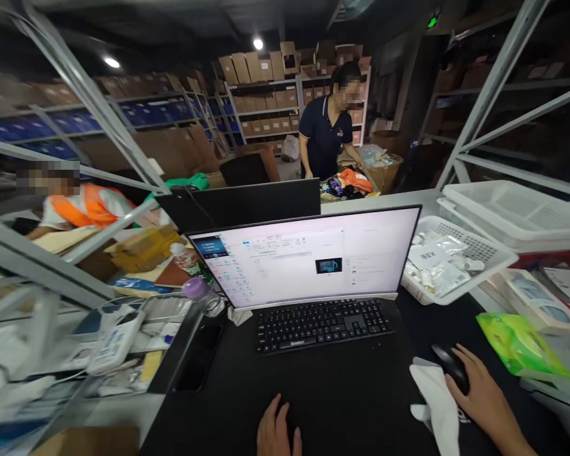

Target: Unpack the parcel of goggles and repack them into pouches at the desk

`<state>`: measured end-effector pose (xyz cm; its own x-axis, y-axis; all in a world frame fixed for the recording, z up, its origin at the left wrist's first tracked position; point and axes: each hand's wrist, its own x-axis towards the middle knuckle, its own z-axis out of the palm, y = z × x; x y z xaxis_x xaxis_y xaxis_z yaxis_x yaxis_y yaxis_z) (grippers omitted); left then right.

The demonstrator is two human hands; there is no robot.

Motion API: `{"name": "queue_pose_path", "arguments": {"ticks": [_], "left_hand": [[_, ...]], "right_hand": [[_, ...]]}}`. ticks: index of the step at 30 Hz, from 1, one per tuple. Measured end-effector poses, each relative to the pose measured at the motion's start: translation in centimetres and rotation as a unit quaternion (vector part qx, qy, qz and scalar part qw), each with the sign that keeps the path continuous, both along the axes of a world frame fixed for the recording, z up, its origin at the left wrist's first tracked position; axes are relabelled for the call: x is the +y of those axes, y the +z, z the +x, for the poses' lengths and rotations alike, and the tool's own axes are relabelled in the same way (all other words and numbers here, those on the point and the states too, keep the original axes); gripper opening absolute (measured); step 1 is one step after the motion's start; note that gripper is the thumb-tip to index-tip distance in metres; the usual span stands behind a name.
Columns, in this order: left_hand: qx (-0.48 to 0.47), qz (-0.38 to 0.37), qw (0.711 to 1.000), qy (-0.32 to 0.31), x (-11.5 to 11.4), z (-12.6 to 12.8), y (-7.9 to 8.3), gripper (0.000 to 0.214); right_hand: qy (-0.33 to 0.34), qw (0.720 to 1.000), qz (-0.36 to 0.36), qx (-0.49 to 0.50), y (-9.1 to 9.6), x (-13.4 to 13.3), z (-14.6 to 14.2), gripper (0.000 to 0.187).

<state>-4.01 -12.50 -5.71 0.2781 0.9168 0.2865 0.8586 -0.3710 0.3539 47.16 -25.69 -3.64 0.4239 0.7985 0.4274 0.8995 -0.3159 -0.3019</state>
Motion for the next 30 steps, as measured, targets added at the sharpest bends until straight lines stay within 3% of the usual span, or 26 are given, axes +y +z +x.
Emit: {"name": "queue_pose_path", "arguments": {"ticks": [6,9,17,21,30], "left_hand": [[0.016,-0.029,0.999,-0.017,-0.1,-0.6,-0.2,0.041],[0.021,-0.01,0.999,-0.022,-0.2,-0.5,0.6,0.038],[0.003,0.078,0.995,-0.063,-0.2,0.5,4.5,0.028],[0.007,0.079,0.994,-0.072,0.2,0.7,4.6,0.027],[0.021,0.067,0.995,-0.074,0.4,1.0,4.4,0.026]], "right_hand": [[0.026,0.999,0.034,-0.003,-2.6,-0.1,1.5,0.058],[0.022,0.999,0.034,0.007,-2.9,0.0,1.5,0.058],[-0.001,1.0,-0.008,-0.013,0.2,0.3,0.0,0.048],[-0.031,0.999,-0.018,-0.03,1.3,0.4,-0.6,0.044],[-0.053,0.998,-0.021,-0.031,1.7,0.5,-0.9,0.041]]}}
